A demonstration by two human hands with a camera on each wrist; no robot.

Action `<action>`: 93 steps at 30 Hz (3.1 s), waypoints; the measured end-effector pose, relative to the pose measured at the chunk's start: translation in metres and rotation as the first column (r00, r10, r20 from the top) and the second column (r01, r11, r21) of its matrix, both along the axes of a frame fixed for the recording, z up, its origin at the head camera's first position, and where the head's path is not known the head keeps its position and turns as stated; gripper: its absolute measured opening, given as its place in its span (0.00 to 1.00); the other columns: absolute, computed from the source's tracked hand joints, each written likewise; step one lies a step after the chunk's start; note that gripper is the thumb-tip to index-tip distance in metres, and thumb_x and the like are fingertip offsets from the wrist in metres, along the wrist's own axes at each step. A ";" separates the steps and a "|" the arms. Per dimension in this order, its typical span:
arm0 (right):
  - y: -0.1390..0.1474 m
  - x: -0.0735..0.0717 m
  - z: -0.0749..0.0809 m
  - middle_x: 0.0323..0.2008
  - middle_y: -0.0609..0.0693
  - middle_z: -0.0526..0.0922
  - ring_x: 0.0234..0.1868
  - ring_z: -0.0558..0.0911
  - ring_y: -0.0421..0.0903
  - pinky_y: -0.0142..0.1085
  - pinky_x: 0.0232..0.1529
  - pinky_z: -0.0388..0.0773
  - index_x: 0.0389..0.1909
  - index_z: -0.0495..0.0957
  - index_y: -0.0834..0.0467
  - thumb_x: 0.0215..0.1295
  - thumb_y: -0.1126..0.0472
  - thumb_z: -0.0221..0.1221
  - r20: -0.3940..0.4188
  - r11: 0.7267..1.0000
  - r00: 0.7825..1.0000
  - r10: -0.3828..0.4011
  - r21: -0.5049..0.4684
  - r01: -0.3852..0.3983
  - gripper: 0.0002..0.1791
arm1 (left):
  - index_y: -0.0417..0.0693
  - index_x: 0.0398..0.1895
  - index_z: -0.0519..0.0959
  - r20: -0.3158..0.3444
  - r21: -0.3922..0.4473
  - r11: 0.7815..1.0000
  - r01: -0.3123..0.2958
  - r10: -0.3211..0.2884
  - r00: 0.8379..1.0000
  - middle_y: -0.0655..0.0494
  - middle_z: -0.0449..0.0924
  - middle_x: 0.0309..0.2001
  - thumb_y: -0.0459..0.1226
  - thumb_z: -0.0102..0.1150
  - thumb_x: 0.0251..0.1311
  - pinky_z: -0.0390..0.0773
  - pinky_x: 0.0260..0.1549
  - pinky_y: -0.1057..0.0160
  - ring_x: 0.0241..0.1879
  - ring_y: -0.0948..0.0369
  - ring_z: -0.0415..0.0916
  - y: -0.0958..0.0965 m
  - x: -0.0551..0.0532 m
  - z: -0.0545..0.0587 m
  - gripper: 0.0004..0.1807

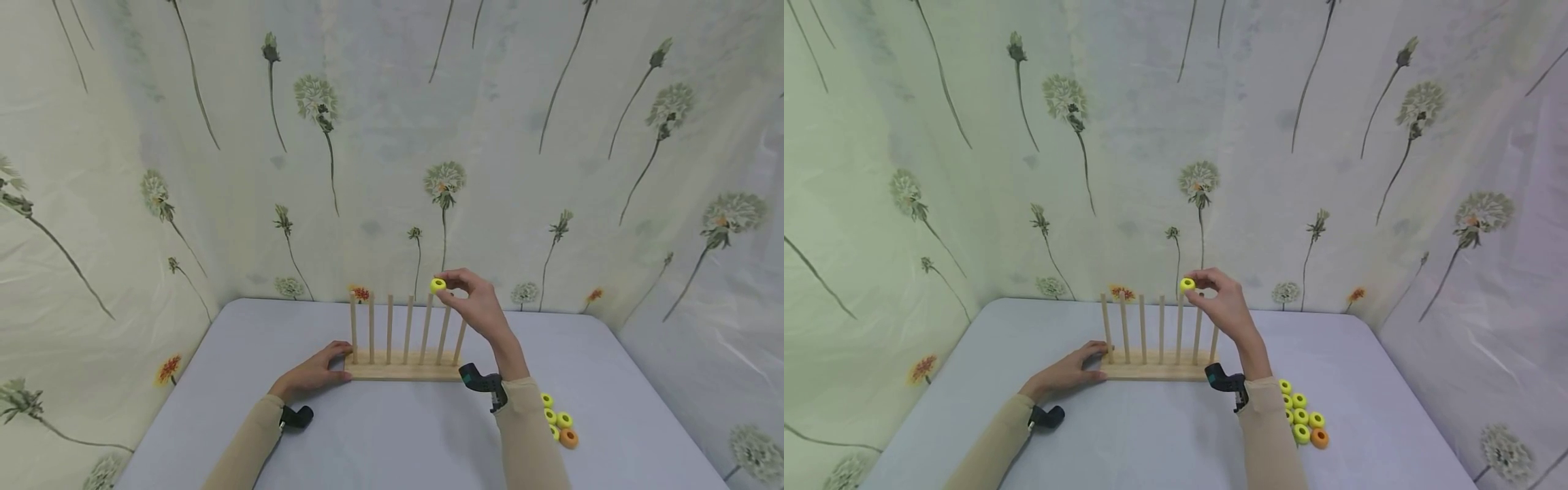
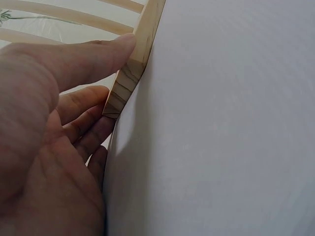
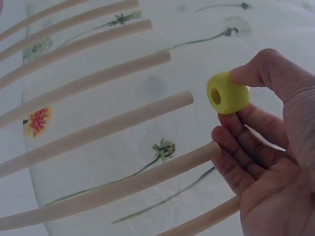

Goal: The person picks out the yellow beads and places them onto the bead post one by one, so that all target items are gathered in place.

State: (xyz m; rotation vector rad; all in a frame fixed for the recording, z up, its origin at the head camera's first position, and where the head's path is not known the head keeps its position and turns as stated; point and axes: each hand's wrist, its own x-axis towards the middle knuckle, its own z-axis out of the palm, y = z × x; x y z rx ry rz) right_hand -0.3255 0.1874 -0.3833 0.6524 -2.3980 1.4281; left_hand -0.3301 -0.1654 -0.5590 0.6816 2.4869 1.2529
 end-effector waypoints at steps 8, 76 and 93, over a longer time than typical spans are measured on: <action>-0.001 -0.002 -0.001 0.49 0.49 0.81 0.51 0.79 0.48 0.51 0.54 0.74 0.52 0.79 0.50 0.61 0.54 0.65 0.040 0.999 0.999 -0.006 0.043 0.004 0.18 | 0.51 0.69 0.65 -0.011 -0.001 1.000 0.011 -0.011 1.000 0.50 0.56 0.72 0.48 0.64 0.59 0.53 0.70 0.41 0.73 0.47 0.51 0.000 0.000 0.001 0.35; -0.006 0.001 0.007 0.49 0.49 0.81 0.49 0.77 0.49 0.47 0.50 0.76 0.50 0.80 0.52 0.63 0.52 0.63 0.070 0.971 0.997 -0.045 0.237 0.027 0.16 | 0.53 0.69 0.65 0.003 -0.006 1.000 -0.009 0.009 1.000 0.52 0.55 0.73 0.49 0.64 0.59 0.51 0.70 0.40 0.74 0.47 0.48 0.001 -0.002 -0.003 0.36; -0.005 0.002 0.006 0.48 0.48 0.81 0.50 0.77 0.48 0.47 0.52 0.76 0.49 0.80 0.52 0.63 0.51 0.63 0.075 0.973 0.996 -0.050 0.230 0.031 0.16 | 0.54 0.68 0.66 -0.012 0.002 1.000 0.003 -0.003 1.000 0.52 0.56 0.72 0.47 0.65 0.59 0.52 0.69 0.40 0.74 0.47 0.49 0.001 -0.001 -0.004 0.34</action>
